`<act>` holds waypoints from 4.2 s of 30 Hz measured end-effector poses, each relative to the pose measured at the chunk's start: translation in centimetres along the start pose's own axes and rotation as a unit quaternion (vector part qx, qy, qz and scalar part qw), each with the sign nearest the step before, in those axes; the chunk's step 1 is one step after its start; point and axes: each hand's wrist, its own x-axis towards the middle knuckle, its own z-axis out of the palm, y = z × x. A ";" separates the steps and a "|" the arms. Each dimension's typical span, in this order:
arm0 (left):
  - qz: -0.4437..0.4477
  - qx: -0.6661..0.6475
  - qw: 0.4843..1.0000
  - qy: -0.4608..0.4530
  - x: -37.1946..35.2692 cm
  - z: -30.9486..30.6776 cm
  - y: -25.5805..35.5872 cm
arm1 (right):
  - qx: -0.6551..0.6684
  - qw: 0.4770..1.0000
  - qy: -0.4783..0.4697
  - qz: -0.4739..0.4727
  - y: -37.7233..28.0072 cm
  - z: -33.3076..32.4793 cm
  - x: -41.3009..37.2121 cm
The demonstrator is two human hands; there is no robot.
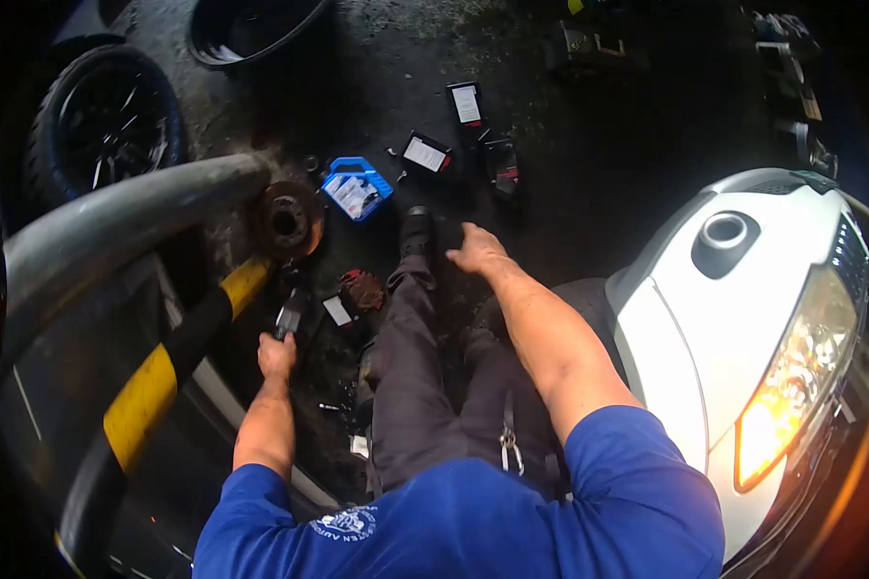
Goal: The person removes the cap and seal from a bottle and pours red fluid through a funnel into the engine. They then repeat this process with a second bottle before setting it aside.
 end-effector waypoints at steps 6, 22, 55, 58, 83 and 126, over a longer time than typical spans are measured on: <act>-0.120 0.006 0.989 -0.089 5.4 8.6 -1.4 | -0.056 0.988 -0.061 0.127 4.6 2.9 13.1; -0.021 -0.154 0.949 -0.273 6.7 14.8 2.8 | -0.210 0.973 0.081 0.037 4.4 9.1 37.2; 0.731 -0.084 0.677 0.008 -29.5 -16.2 29.1 | 0.064 0.923 0.369 -0.086 0.3 -21.2 -29.5; 0.701 -0.061 0.656 -0.272 -31.3 -19.7 28.6 | -0.065 0.882 0.343 -0.317 2.6 -22.4 -36.3; 0.775 -0.017 0.407 -0.483 -51.4 -27.6 25.2 | -0.128 0.713 0.586 -0.363 5.0 -20.8 -63.0; 0.922 -0.059 0.381 -0.027 -45.6 -30.3 24.9 | 0.028 0.917 0.336 -0.214 2.3 -22.5 -58.9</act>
